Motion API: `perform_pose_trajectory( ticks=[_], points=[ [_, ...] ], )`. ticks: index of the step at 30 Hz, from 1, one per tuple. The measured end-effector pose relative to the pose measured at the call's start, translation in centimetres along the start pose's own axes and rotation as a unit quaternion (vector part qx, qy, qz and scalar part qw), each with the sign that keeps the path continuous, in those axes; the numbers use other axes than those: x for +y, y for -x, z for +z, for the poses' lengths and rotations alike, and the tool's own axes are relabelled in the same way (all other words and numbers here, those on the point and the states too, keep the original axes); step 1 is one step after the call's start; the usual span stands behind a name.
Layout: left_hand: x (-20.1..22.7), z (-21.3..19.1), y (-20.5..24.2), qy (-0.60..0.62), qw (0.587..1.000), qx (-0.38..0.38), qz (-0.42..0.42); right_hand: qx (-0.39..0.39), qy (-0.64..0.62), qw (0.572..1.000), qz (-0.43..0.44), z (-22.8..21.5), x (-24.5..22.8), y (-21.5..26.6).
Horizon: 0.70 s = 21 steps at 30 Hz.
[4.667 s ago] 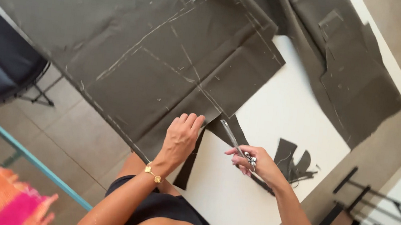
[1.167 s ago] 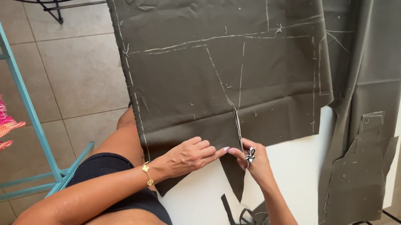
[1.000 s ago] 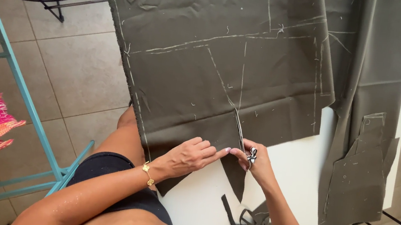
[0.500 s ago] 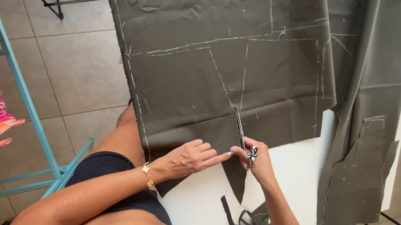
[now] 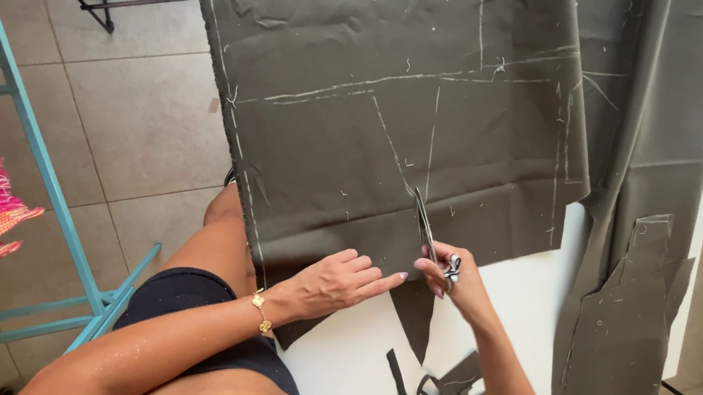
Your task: The person uses shears to cut a large piece of dark fabric laid out on a white table, following chalk lines to separate pattern pieces. The person repeatedly repositions the fabric and cuts along various edges, accumulating cut-off scraps on the table.
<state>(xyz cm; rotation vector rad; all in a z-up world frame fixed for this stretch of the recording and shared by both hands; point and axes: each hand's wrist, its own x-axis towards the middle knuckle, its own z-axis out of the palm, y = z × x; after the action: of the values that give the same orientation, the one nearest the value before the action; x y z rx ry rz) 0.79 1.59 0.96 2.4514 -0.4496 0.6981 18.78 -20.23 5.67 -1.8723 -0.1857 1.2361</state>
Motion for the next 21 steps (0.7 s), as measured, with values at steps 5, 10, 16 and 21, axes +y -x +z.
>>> perform_pose_trajectory(
  ticks=[5,10,16,21],
  points=[
    [0.1,0.0,-0.1,0.005,1.000,-0.001,0.004,-0.096,-0.005,0.995,-0.006,-2.7,-4.9,-1.4],
    [0.0,0.3,0.1,0.007,1.000,0.001,-0.002,-0.146,0.068,0.987,0.007,-4.6,-8.2,-3.1],
    [-0.2,0.3,0.3,0.011,1.000,0.009,0.000,-0.120,0.225,0.967,0.017,-4.5,-10.2,-3.7],
    [-0.3,0.5,0.4,0.007,1.000,0.009,-0.002,-0.121,0.191,0.974,-0.001,-4.9,-7.9,-4.1]
  ],
)
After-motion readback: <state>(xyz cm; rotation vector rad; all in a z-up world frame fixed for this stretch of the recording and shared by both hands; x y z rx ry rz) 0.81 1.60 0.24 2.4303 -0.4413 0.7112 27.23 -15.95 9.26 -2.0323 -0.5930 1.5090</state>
